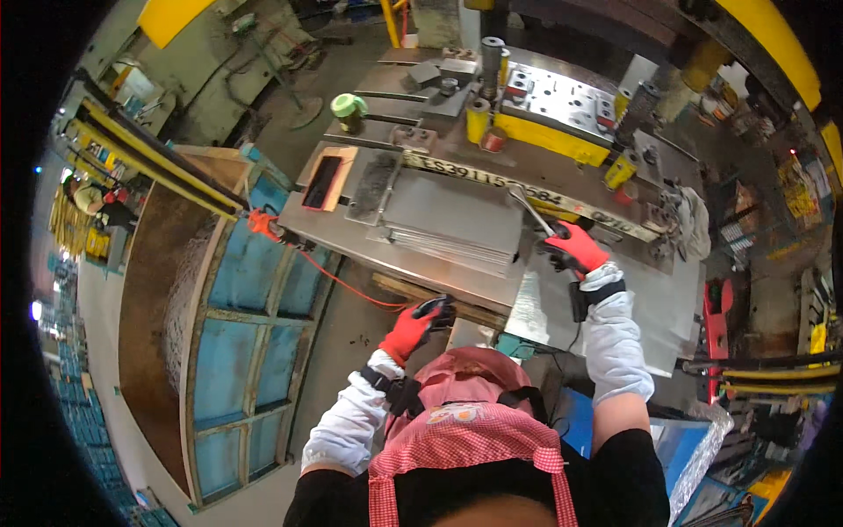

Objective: Operating an industrial press to stamp metal sheets into specific shapes.

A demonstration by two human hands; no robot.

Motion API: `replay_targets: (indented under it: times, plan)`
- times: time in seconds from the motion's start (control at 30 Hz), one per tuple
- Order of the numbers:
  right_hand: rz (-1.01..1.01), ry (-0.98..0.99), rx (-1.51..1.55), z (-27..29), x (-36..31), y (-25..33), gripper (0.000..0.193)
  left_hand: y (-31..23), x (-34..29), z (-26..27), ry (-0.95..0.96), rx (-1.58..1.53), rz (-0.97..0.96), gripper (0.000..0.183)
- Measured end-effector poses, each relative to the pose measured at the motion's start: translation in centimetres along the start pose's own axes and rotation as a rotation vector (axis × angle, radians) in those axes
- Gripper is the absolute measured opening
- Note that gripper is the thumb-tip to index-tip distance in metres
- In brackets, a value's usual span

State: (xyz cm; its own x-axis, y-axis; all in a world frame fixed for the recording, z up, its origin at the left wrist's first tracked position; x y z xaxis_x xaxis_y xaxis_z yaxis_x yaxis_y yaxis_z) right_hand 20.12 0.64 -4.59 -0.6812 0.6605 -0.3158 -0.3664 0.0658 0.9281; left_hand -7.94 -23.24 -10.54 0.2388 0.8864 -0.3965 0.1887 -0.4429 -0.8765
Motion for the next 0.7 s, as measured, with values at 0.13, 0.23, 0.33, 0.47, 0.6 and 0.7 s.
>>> replay_targets:
  times: [0.13,0.23,0.33,0.47,0.6,0.7]
  plan:
    - [0.046,0.100,0.155,-2.8,-4.1,9.0,0.017,-7.5,1.5,-4.2,0.174,-0.396,-0.143,0.042]
    - [0.014,0.059,0.132,-3.5,-5.5,10.8,0.023,-10.2,5.2,-5.8,0.173,-0.808,-0.216,0.037]
    - [0.009,0.064,0.185,-3.7,-5.8,10.1,0.044,-8.2,9.9,-1.7,0.274,-1.000,-0.250,0.039]
    - [0.003,-0.015,0.401,-3.4,-8.9,5.4,0.052,-8.4,9.4,-0.5,-0.071,0.369,-0.454,0.032]
    - [0.063,0.046,0.516,-5.7,-16.3,3.2,0.048,-15.7,5.2,-5.1,-0.181,1.169,-0.960,0.032]
    - [0.043,-0.048,0.545,-7.6,-19.4,5.0,0.046,-18.2,11.8,-6.6,0.122,0.296,-0.627,0.026]
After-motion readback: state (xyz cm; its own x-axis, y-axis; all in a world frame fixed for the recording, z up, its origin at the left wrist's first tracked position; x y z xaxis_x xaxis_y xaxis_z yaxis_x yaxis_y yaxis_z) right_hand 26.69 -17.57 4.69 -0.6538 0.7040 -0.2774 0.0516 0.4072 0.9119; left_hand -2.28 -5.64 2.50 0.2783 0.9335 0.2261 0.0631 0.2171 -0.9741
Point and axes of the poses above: each hand's wrist, its own x-axis towards the middle knuckle, its own z-axis out of the back of the hand, y = z × x, the point moved 4 cm from there along x, towards the middle knuckle, and after that the axes turned 14 degrees about y, right-handed, at the moved point
